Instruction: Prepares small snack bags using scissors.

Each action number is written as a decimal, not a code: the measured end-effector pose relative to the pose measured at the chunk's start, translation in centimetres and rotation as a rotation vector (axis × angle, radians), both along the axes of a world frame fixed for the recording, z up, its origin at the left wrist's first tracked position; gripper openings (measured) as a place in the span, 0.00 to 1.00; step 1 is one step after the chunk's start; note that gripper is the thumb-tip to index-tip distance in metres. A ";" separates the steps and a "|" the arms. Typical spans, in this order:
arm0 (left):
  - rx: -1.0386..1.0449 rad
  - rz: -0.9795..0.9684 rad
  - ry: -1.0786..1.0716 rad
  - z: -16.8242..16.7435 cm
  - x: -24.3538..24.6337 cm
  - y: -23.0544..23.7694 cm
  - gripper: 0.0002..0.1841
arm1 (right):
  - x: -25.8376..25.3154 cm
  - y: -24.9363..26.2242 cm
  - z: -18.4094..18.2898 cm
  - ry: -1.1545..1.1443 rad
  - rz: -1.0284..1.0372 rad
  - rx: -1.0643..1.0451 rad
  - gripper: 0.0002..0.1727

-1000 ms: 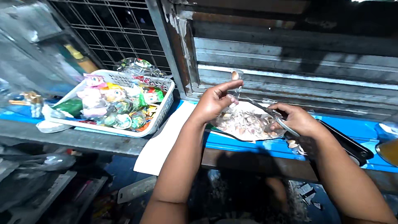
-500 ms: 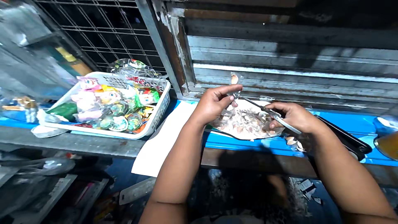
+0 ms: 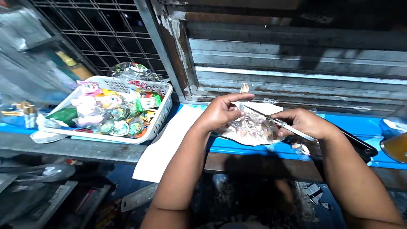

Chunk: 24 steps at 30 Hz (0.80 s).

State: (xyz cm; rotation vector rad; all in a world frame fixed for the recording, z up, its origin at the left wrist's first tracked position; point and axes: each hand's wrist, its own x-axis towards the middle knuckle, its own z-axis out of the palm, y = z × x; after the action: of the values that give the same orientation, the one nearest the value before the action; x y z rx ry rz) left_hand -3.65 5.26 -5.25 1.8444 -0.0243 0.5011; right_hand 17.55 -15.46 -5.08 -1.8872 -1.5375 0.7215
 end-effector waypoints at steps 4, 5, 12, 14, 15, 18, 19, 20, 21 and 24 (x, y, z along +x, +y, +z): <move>0.017 -0.005 0.047 -0.2 0.3 -0.2 0.27 | -0.1 0.1 -0.2 -0.015 0.001 0.001 0.31; 0.019 -0.005 0.058 -0.2 0.3 -0.3 0.27 | -0.1 0.1 -0.2 -0.018 0.006 0.003 0.31; 0.028 -0.011 0.089 -0.1 0.4 -0.5 0.27 | 0.3 0.1 -0.3 0.033 0.040 -0.004 0.31; 0.032 -0.009 0.095 -0.1 0.4 -0.4 0.27 | 0.3 0.1 -0.2 0.043 0.042 -0.007 0.31; 0.028 -0.013 0.091 -0.1 0.4 -0.4 0.27 | 0.3 0.1 -0.2 0.041 0.042 -0.010 0.31; 0.039 -0.013 0.087 -0.2 0.4 -0.4 0.27 | 0.2 0.0 -0.1 0.034 0.034 -0.014 0.31; 0.044 -0.010 0.087 -0.1 0.4 -0.4 0.27 | 0.1 0.0 -0.1 0.039 0.032 -0.011 0.30; 0.047 -0.009 0.085 -0.1 0.4 -0.4 0.27 | 0.1 0.1 -0.1 0.045 0.033 -0.007 0.30; 0.048 -0.009 0.082 -0.2 0.5 -0.4 0.27 | 0.1 0.1 -0.2 0.049 0.036 -0.004 0.30; 0.038 0.001 0.089 -0.1 0.4 -0.4 0.27 | 0.1 0.3 -0.2 0.045 0.039 -0.016 0.30</move>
State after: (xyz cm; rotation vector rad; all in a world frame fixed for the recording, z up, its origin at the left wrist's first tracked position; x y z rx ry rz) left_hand -3.27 4.86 -5.36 1.9021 0.0270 0.4215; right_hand 17.62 -15.18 -5.28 -1.8448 -1.5483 0.7907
